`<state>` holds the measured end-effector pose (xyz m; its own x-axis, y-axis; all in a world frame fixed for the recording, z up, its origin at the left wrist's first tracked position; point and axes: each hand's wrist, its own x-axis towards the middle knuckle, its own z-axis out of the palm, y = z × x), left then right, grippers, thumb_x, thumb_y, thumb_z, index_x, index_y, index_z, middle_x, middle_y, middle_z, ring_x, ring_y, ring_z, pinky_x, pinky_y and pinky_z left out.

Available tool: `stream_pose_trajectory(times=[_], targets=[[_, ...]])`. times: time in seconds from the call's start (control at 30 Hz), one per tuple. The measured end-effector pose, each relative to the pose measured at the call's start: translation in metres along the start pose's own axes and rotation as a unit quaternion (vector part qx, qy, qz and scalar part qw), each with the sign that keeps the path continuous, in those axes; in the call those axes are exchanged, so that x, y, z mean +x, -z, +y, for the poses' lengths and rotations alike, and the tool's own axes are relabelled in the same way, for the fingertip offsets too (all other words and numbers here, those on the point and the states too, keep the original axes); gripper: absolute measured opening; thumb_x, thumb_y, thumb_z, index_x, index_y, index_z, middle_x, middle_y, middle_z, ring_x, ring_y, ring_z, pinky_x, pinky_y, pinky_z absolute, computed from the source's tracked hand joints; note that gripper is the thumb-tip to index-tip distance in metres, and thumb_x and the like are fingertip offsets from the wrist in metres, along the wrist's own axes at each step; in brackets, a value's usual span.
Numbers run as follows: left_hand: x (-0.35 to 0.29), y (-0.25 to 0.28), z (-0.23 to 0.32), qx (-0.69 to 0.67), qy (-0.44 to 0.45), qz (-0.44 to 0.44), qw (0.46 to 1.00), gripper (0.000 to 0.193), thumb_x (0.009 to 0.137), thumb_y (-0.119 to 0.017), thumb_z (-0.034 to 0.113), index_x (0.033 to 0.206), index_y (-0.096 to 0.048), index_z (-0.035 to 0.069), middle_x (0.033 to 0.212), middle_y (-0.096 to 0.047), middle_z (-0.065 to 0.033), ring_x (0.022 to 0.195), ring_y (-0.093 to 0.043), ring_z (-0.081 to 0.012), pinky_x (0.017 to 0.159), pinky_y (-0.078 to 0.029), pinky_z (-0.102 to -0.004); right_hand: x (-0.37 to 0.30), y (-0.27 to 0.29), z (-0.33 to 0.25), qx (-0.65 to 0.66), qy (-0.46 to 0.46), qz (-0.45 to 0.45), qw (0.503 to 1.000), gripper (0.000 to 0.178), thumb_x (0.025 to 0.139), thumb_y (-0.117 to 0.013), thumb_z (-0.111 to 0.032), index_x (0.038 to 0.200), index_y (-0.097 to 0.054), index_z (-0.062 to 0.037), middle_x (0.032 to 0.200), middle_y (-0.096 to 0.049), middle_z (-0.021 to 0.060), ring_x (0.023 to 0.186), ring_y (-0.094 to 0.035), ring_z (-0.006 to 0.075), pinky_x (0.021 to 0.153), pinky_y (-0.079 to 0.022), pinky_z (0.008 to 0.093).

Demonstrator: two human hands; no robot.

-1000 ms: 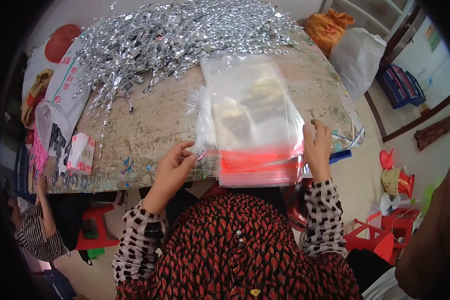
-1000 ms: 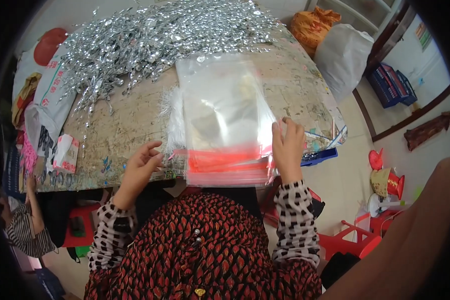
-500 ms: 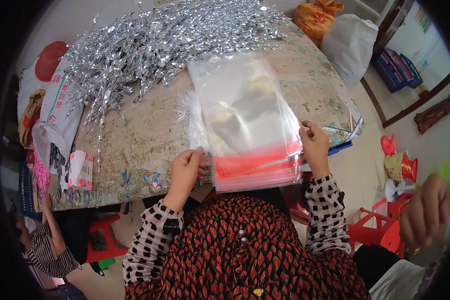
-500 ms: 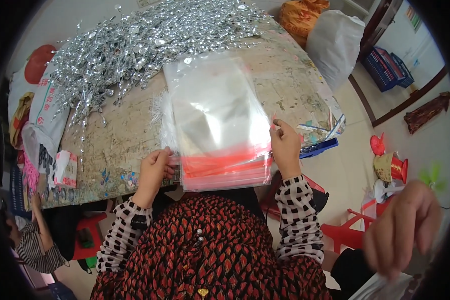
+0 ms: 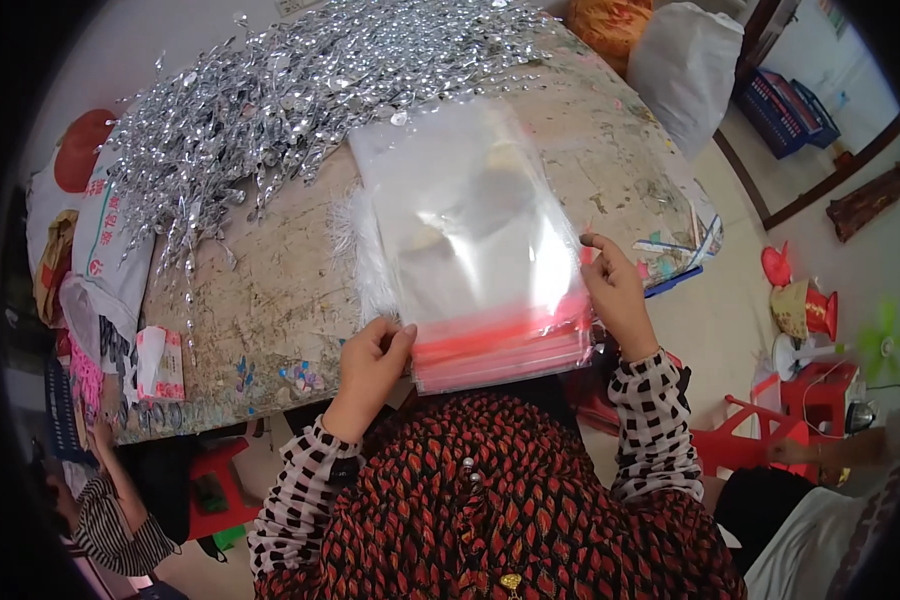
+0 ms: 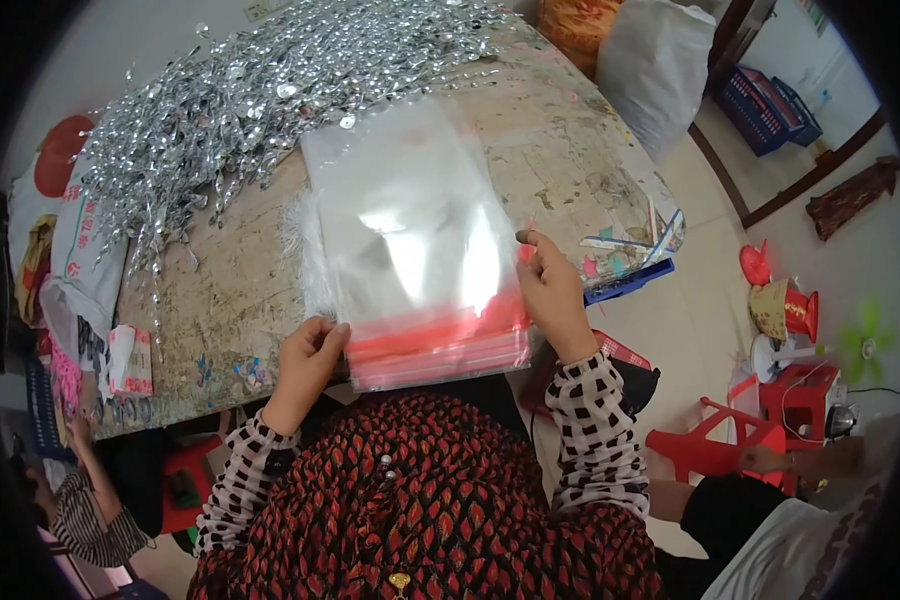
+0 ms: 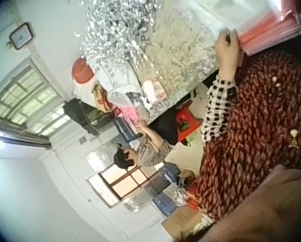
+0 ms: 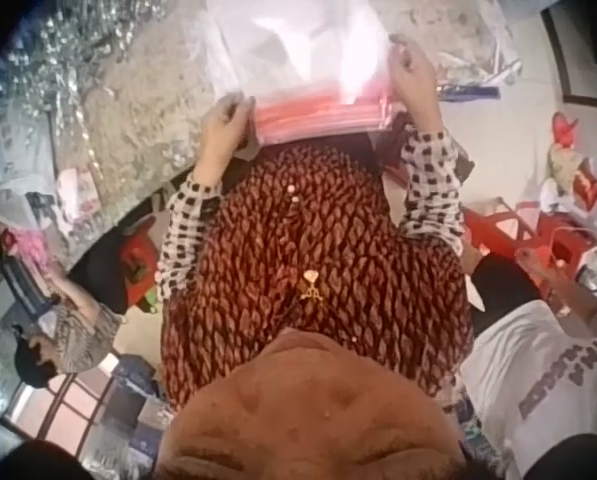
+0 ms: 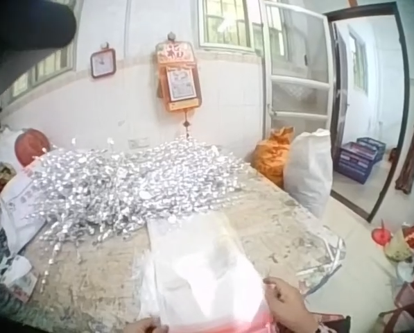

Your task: Packaging silver tinsel decorations into clear plastic bags at a workbench.

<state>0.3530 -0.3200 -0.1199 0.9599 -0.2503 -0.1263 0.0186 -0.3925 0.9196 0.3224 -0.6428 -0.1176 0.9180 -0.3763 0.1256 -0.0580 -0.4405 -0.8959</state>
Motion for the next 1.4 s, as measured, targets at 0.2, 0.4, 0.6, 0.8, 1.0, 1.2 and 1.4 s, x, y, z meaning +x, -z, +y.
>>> stream_pose_trajectory(times=[0.2, 0.4, 0.6, 0.8, 1.0, 1.2, 1.4], targets=[[-0.020, 0.008, -0.007, -0.031, 0.101, -0.009, 0.994, 0.033, 0.088, -0.064, 0.025, 0.107, -0.051, 0.001, 0.069, -0.058, -0.0024, 0.060, -0.054, -0.0082, 0.053, -0.044, -0.0232, -0.011, 0.004, 0.002, -0.108, 0.028, 0.036, 0.993, 0.030, 0.094, -0.049, -0.019, 0.115, -0.055, 0.0008, 0.076, -0.058, 0.0115, 0.069, -0.056, 0.0197, 0.064, -0.043, 0.0296], [-0.023, 0.012, 0.022, -0.269, 0.314, -0.098, 0.905, 0.046, 0.096, -0.049, 0.036, 0.127, -0.033, 0.006, 0.099, -0.059, -0.0099, 0.077, -0.064, -0.0197, 0.067, -0.055, -0.0349, -0.030, -0.013, 0.003, -0.218, 0.064, 0.078, 0.971, 0.030, 0.095, -0.051, -0.022, 0.110, -0.056, 0.0028, 0.089, -0.057, 0.0183, 0.076, -0.056, 0.0323, 0.070, -0.045, 0.0369], [-0.013, -0.009, 0.015, -0.336, 0.268, -0.122, 0.895, 0.037, 0.099, -0.044, 0.030, 0.126, -0.040, 0.006, 0.112, -0.058, -0.0091, 0.095, -0.062, -0.0226, 0.072, -0.057, -0.0395, -0.040, -0.022, 0.002, -0.093, 0.030, 0.111, 0.989, 0.029, 0.088, -0.059, -0.015, 0.109, -0.055, 0.0048, 0.090, -0.054, 0.0177, 0.072, -0.053, 0.0285, 0.068, -0.045, 0.0341], [-0.006, -0.024, 0.026, -0.290, 0.232, -0.119, 0.921, 0.028, 0.095, -0.046, 0.015, 0.120, -0.050, 0.002, 0.109, -0.060, -0.0084, 0.094, -0.060, -0.0166, 0.068, -0.056, -0.0313, -0.034, -0.024, -0.008, -0.189, -0.019, 0.097, 0.977, 0.045, 0.081, -0.067, -0.026, 0.111, -0.054, 0.0047, 0.101, -0.056, 0.0231, 0.089, -0.055, 0.0347, 0.076, -0.045, 0.0393], [0.001, -0.031, 0.031, -0.285, 0.200, -0.119, 0.930, 0.025, 0.092, -0.045, 0.006, 0.114, -0.056, -0.001, 0.104, -0.061, -0.0074, 0.089, -0.058, -0.0149, 0.068, -0.053, -0.0284, -0.018, -0.017, 0.000, -0.147, -0.041, 0.050, 0.987, 0.032, 0.080, -0.066, -0.025, 0.080, -0.057, 0.0052, 0.066, -0.056, 0.0157, 0.061, -0.054, 0.0269, 0.057, -0.041, 0.0383], [0.008, -0.051, 0.006, -0.311, 0.144, -0.070, 0.937, 0.025, 0.089, -0.048, 0.001, 0.110, -0.061, -0.004, 0.094, -0.064, -0.0059, 0.083, -0.058, -0.0122, 0.071, -0.047, -0.0246, 0.000, -0.010, -0.002, -0.084, -0.035, 0.028, 0.995, 0.026, 0.084, -0.063, -0.020, 0.077, -0.057, 0.0046, 0.057, -0.049, 0.0057, 0.055, -0.044, 0.0089, 0.050, -0.037, 0.0293], [0.016, -0.052, 0.007, -0.242, 0.100, -0.107, 0.959, 0.020, 0.090, -0.048, 0.000, 0.102, -0.063, -0.002, 0.087, -0.064, -0.0032, 0.077, -0.056, -0.0094, 0.069, -0.045, -0.0234, 0.003, -0.003, 0.029, -0.146, -0.002, 0.046, 0.988, 0.030, 0.080, -0.064, -0.025, 0.076, -0.055, 0.0034, 0.059, -0.049, 0.0113, 0.056, -0.046, 0.0164, 0.054, -0.038, 0.0331]])
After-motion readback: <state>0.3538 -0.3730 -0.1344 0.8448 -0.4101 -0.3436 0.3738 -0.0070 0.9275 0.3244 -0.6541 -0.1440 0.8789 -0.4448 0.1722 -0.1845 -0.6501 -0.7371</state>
